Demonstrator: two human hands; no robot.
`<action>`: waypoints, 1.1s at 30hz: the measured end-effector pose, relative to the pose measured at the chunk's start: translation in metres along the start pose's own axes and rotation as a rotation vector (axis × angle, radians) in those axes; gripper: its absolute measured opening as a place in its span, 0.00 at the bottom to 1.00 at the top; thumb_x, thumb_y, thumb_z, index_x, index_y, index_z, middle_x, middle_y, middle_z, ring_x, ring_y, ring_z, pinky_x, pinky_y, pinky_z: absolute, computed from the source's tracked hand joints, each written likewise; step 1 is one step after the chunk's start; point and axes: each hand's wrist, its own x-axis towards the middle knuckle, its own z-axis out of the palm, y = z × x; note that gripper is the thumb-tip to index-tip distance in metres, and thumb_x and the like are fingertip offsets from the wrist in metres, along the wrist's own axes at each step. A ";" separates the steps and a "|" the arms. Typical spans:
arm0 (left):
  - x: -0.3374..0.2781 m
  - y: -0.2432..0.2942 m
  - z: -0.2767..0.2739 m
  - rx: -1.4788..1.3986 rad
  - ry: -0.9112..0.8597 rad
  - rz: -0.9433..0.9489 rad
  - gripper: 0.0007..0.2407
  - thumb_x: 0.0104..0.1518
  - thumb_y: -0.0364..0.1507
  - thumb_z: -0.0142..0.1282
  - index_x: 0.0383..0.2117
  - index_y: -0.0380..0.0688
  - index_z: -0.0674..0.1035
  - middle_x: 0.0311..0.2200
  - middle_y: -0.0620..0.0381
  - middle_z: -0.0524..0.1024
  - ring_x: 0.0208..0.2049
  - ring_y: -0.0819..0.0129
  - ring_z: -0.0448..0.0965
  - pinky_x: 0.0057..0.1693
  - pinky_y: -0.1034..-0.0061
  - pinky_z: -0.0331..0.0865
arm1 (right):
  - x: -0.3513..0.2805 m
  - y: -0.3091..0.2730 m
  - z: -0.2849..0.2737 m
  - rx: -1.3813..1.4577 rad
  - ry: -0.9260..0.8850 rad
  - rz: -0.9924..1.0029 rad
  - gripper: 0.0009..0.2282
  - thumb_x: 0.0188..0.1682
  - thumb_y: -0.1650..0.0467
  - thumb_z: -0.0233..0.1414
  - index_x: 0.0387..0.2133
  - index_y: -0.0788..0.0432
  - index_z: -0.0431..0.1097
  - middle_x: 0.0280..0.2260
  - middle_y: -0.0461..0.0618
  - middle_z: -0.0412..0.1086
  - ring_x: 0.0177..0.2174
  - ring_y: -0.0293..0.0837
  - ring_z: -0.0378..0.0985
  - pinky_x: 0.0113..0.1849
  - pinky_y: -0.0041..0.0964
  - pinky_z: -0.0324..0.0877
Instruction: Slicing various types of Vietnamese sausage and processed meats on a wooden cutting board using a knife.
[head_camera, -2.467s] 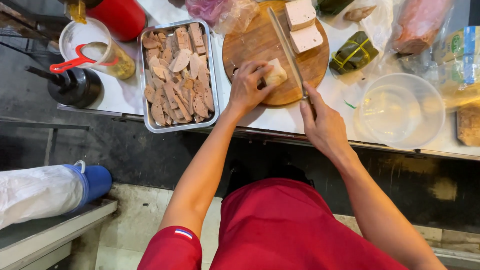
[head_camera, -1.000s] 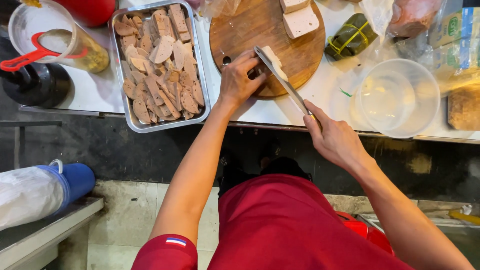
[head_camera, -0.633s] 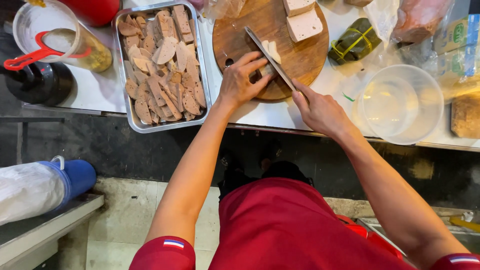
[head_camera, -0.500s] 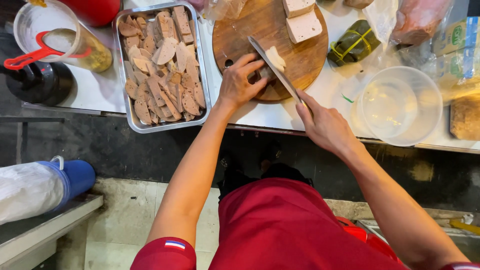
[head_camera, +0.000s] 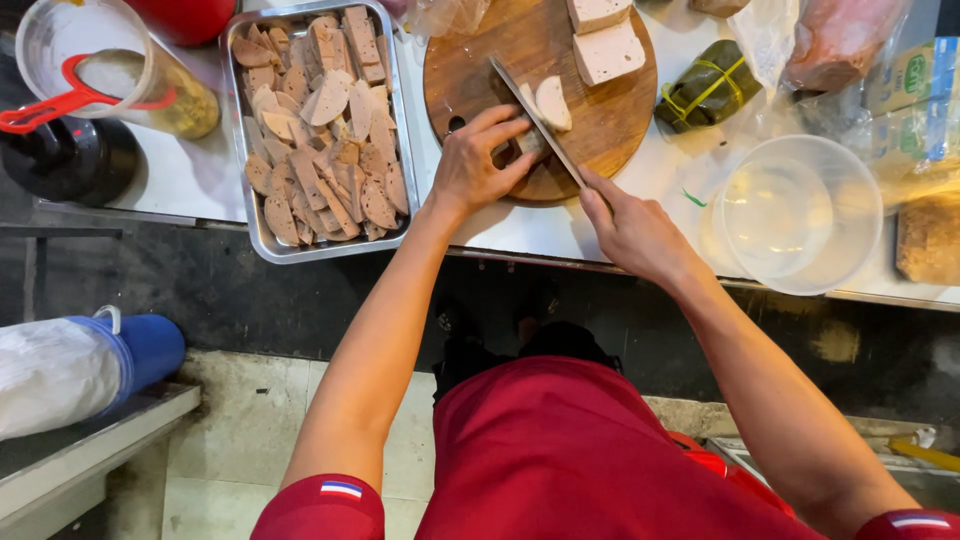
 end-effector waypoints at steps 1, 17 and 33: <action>-0.002 0.000 -0.001 0.003 0.000 0.000 0.17 0.50 0.32 0.70 0.44 0.40 0.84 0.52 0.45 0.78 0.49 0.51 0.82 0.56 0.66 0.76 | -0.001 -0.004 0.000 0.002 -0.001 -0.003 0.21 0.58 0.58 0.41 0.63 0.49 0.63 0.40 0.73 0.74 0.42 0.74 0.75 0.46 0.59 0.69; -0.003 -0.006 -0.001 -0.025 0.016 0.008 0.17 0.49 0.30 0.70 0.44 0.39 0.83 0.53 0.47 0.79 0.49 0.53 0.83 0.55 0.68 0.77 | -0.055 -0.013 -0.013 0.019 -0.081 0.095 0.22 0.57 0.59 0.40 0.65 0.46 0.59 0.40 0.71 0.75 0.42 0.72 0.76 0.46 0.57 0.69; -0.008 -0.002 -0.003 -0.072 0.038 0.031 0.17 0.50 0.27 0.69 0.47 0.38 0.82 0.54 0.48 0.77 0.53 0.52 0.81 0.59 0.67 0.76 | -0.070 -0.014 -0.019 0.068 -0.068 0.065 0.22 0.57 0.60 0.40 0.64 0.51 0.60 0.45 0.70 0.74 0.47 0.70 0.75 0.49 0.53 0.68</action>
